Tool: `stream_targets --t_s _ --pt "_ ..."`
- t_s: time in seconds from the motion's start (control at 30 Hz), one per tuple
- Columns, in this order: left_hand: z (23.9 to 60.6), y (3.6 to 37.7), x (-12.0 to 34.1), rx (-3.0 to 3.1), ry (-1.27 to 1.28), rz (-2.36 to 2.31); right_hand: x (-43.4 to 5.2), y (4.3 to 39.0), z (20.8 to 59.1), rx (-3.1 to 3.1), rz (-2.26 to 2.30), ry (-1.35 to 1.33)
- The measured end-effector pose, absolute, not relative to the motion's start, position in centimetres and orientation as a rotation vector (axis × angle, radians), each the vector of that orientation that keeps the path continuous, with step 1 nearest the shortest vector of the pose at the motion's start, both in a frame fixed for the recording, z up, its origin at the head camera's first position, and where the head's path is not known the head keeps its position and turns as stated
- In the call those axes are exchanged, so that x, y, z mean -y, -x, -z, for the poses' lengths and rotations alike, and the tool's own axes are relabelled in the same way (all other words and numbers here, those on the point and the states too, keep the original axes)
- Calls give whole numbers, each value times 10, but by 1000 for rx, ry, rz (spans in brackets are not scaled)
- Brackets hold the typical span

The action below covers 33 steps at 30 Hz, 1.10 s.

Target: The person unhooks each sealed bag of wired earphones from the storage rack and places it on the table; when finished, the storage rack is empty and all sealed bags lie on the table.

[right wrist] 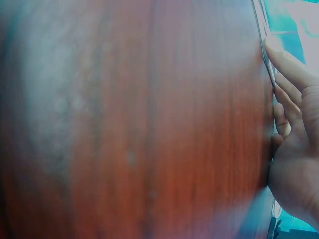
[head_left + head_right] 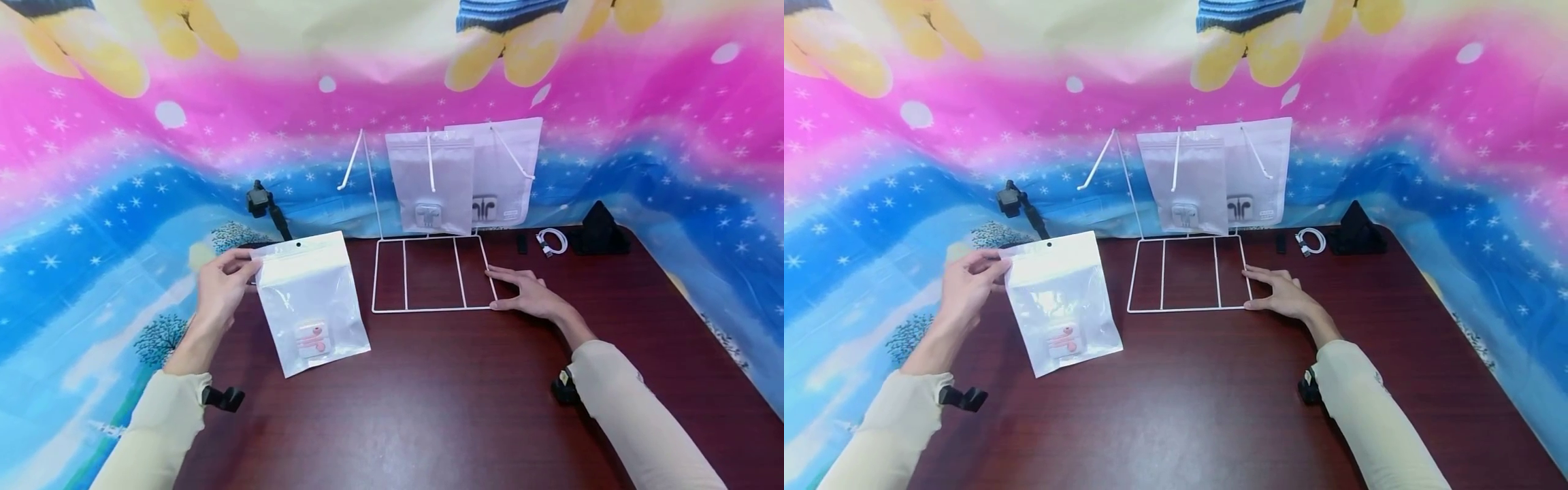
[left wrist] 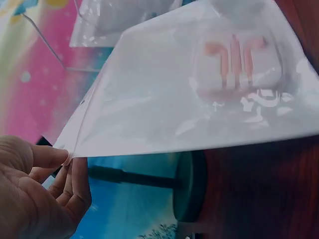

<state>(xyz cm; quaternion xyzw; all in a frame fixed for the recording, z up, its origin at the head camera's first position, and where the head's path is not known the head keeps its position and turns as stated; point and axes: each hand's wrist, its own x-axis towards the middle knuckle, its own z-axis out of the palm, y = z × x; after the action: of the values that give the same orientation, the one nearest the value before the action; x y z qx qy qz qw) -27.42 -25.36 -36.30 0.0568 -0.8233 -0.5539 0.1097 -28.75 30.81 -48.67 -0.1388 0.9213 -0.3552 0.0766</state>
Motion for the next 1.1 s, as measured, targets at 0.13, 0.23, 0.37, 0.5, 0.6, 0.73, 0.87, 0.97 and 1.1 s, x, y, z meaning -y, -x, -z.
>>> stream_targets --t_s 0.13,0.23,0.37,0.5,0.6,0.73,0.87,0.97,1.1 --pt "375 282 259 2442 -174 1642 -308 287 487 -2776 1060 434" --pt "385 286 262 2515 -214 1614 -307 287 486 -2785 1056 446" --pt "397 289 264 2607 -241 1579 -307 288 486 -2783 1050 448" --pt "411 295 261 2659 -225 1561 -307 287 485 -2777 1054 443" --pt "421 298 258 2698 -212 1552 -307 287 486 -2776 1053 440" --pt "434 301 254 2748 -194 1533 -307 286 488 -2775 1058 438" --pt "443 304 252 2783 -174 1512 -306 285 489 -2772 1063 436" --pt "447 309 249 2810 -154 1478 -307 286 488 -2777 1063 438" --pt "450 316 243 2833 -142 1457 -307 287 486 -2783 1056 432"
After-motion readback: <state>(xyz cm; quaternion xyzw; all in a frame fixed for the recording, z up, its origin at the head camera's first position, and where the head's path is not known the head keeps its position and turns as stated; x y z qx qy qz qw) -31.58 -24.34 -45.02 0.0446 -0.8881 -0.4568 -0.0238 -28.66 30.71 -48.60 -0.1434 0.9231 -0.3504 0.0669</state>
